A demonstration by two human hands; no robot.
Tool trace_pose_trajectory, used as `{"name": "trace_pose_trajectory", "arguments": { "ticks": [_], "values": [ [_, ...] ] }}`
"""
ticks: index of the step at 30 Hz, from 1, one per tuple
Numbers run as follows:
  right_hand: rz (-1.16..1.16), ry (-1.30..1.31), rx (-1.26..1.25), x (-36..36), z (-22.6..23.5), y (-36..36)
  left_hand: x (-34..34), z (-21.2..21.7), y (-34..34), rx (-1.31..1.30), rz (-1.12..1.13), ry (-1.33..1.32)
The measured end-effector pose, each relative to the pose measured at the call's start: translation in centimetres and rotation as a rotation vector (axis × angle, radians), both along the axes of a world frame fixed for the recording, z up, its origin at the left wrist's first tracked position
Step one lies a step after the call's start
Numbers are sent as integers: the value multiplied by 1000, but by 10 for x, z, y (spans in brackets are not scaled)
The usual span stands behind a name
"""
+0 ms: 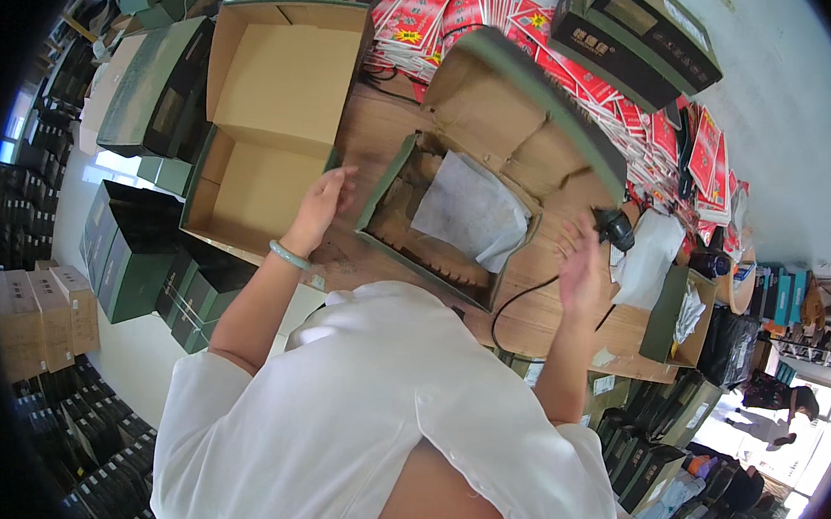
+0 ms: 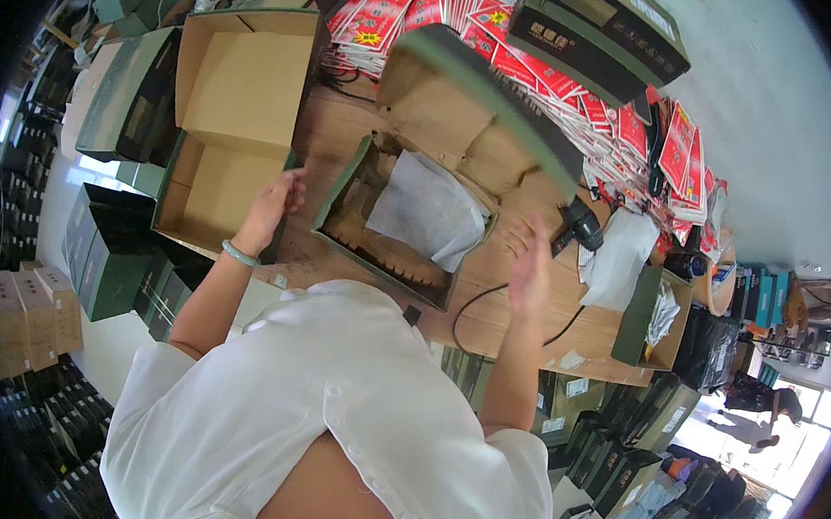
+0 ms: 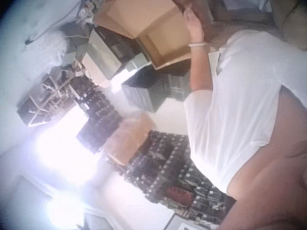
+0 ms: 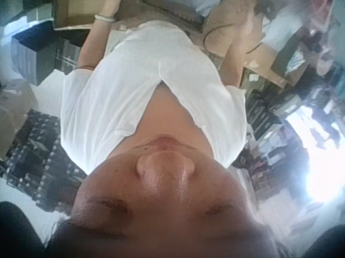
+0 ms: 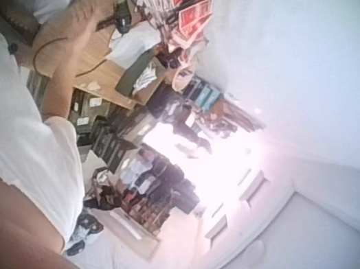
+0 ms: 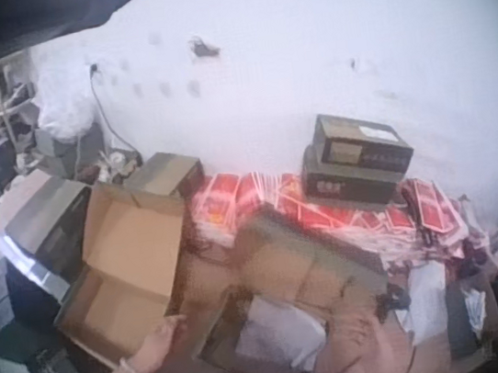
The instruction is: The person packs items into green cardboard boxes, places tissue paper and product packages inside, closes the boxes, and uses a handheld heat gun to seal labels on the box tops. The person stacks finished boxes on the floor and repeats the process with additional boxes.
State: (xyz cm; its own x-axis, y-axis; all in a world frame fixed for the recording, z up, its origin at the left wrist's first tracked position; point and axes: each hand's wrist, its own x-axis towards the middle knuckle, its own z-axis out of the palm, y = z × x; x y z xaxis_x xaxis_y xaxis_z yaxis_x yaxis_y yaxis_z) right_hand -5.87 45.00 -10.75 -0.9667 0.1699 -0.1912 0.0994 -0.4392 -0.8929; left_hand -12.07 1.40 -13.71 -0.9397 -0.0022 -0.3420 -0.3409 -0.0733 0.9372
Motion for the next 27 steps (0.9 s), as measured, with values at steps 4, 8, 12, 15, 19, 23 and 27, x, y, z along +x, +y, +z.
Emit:
{"name": "trace_pose_trajectory", "arguments": {
  "ticks": [4, 8, 12, 15, 19, 23, 27],
  "values": [
    [48, -110, 522, 0, -51, -43, 48, -97, -8, -536, -176, 170],
    [237, 15, 1264, 1, -103, -94, 81, -138, 7, -467, -122, -11],
    [163, 54, 1560, -14, -130, -134, 79, -106, 30, -567, -121, -121],
    [223, -71, 1353, -32, -160, -122, 74, -99, 36, -641, -141, -173],
    [-38, 27, 1148, -45, -150, -99, 76, -106, 42, -570, -75, -155],
    [-310, 167, 1297, -91, -25, -51, 69, -90, 60, -105, 79, -462],
    [-215, 618, 1336, -143, 72, -26, 61, -116, 75, 70, 238, -412]
  ]
}}
